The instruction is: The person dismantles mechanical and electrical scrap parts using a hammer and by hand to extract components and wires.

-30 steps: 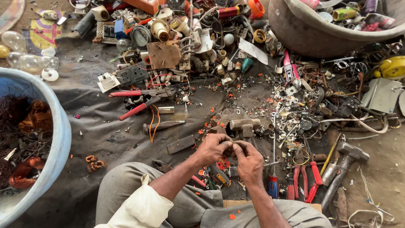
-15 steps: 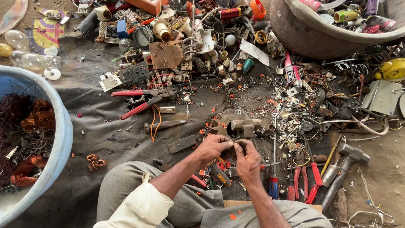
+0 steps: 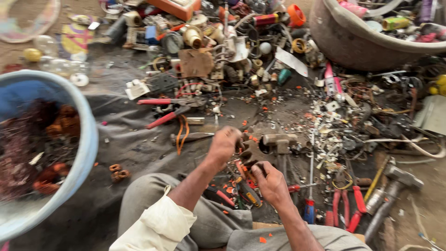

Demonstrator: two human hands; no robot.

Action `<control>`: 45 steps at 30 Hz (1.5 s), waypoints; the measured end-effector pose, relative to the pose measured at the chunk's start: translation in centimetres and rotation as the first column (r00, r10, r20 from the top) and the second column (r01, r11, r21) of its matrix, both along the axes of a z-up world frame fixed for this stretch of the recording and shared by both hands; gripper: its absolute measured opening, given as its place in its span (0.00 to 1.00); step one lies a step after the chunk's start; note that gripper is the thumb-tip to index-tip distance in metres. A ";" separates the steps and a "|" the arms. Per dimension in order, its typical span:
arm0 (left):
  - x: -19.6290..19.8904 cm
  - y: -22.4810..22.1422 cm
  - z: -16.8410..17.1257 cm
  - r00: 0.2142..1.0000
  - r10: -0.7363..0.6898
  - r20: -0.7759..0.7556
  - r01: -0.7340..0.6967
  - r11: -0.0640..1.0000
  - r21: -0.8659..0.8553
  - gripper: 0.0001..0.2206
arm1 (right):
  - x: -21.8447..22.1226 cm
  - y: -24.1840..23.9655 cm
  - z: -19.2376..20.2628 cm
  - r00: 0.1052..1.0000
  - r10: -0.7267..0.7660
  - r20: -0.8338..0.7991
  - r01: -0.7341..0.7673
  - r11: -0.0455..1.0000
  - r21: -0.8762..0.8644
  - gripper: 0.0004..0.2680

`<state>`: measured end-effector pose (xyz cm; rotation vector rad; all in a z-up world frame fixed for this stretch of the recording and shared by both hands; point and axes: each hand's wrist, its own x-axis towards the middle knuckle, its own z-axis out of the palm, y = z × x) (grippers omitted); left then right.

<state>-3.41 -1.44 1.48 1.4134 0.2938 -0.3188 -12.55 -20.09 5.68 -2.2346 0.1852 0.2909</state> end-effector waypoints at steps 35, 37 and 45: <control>11.3 12.3 1.8 0.880 -0.348 0.324 -0.295 0.135 0.946 0.11 | -0.4 2.2 2.7 0.960 0.260 -0.103 -0.272 0.954 -0.126 0.14; 13.7 12.8 0.2 0.938 -0.318 0.140 -0.182 -0.106 0.978 0.12 | -0.4 2.2 2.4 0.961 0.275 -0.024 -0.276 0.958 -0.075 0.14; 14.5 14.3 -0.4 0.924 -0.381 -0.017 -0.001 -0.049 0.999 0.13 | 0.0 2.4 3.3 0.941 0.333 -0.060 -0.336 0.940 -0.052 0.14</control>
